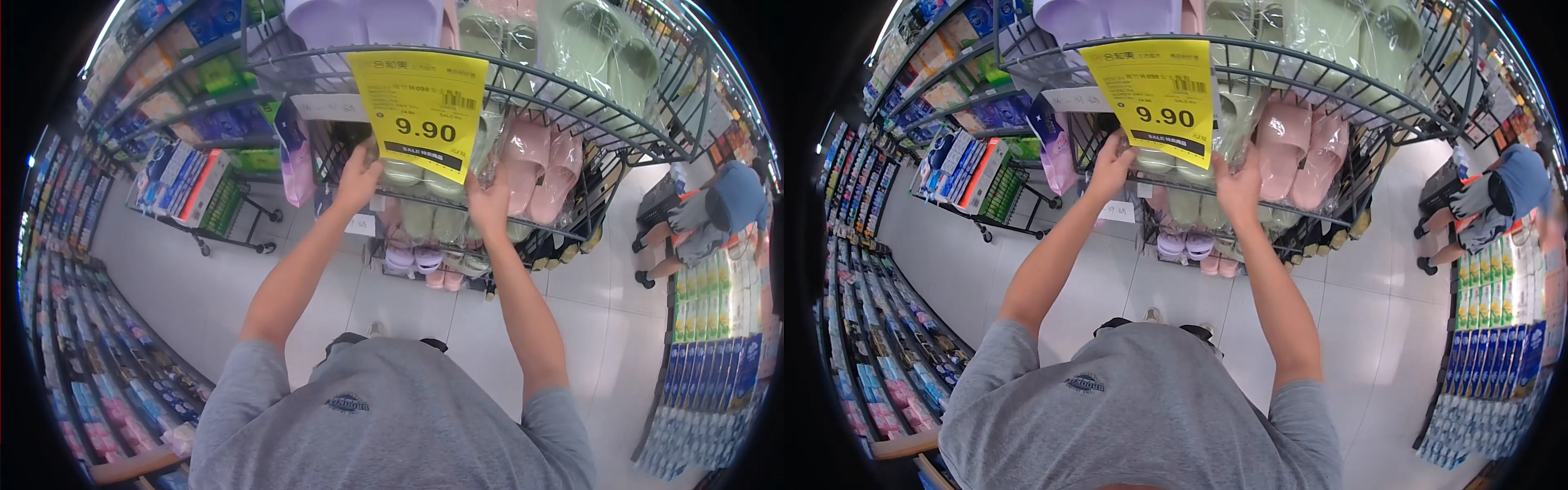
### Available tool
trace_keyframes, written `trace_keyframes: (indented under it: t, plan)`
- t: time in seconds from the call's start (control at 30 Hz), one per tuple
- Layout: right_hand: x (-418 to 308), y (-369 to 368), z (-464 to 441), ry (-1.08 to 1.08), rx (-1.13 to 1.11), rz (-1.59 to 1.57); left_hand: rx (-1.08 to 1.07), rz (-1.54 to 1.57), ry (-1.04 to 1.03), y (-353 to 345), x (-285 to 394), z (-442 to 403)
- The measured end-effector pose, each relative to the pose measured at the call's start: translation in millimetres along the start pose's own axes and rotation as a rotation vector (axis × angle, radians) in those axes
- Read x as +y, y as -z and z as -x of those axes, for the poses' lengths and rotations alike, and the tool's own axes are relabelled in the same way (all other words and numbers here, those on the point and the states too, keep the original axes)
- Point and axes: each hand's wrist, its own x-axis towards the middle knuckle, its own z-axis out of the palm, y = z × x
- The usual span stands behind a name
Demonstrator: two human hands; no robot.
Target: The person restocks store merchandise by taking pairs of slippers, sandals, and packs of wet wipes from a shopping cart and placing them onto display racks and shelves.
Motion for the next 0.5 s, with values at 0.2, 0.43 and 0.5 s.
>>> trace_keyframes:
  t: [0.2,0.43,0.5]
  plan:
    - [6,-50,7,0.026,-0.063,-0.067,0.098,-0.153,0.002,36,-3,-5]
    - [-13,-87,8,0.406,-0.257,0.387,0.168,-0.553,0.198,51,2,-2]
    - [-32,-95,-1,0.184,-0.392,0.156,0.170,-0.575,0.085,46,2,-2]
